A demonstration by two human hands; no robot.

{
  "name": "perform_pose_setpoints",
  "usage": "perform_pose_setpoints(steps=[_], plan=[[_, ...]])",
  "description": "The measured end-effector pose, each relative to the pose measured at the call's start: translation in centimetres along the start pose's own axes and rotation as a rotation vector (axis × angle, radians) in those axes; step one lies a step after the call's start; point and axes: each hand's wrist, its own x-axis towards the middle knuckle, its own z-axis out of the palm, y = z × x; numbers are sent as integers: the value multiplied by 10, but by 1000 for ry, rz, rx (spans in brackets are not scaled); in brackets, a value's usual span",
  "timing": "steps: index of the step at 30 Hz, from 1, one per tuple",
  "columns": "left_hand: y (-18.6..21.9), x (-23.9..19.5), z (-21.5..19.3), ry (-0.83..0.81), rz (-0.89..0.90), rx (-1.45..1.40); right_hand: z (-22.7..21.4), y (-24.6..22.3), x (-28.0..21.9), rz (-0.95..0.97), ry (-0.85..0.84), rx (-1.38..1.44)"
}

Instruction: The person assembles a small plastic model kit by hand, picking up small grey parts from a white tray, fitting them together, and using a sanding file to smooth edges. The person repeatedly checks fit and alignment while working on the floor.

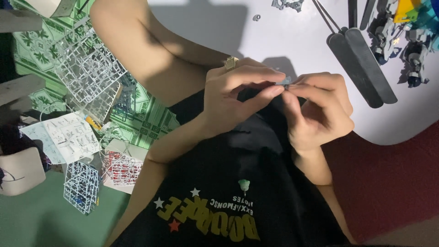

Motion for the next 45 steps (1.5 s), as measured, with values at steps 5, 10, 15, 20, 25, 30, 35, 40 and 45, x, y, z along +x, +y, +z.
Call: perform_pose_setpoints(steps=[5, 10, 15, 20, 25, 30, 35, 40, 45], plan=[[-3, 0, -2, -6, 25, 44, -3, 1, 1, 183, -12, 72], [3, 2, -3, -19, 15, 61, -9, 0, 3, 239, -70, 140], [3, 2, -1, -33, 30, 122, -11, -10, 4, 263, -101, 78], [2, 3, -2, -71, 47, 99, -13, -10, 6, 279, -129, 127], [-2, 1, -3, -66, 72, 60, -15, -12, 8, 311, -156, 146], [-1, 1, -6, -101, 64, 60, -16, -13, 9, 321, -193, 134], [0, 3, -6, -96, 87, 63, -15, -17, 10, 317, -186, 98], [-7, 2, -6, -99, 126, 60, -15, -15, 9, 340, -161, 117], [-7, 1, -7, -104, 84, 22, -15, -7, 9, 394, -185, 263]])
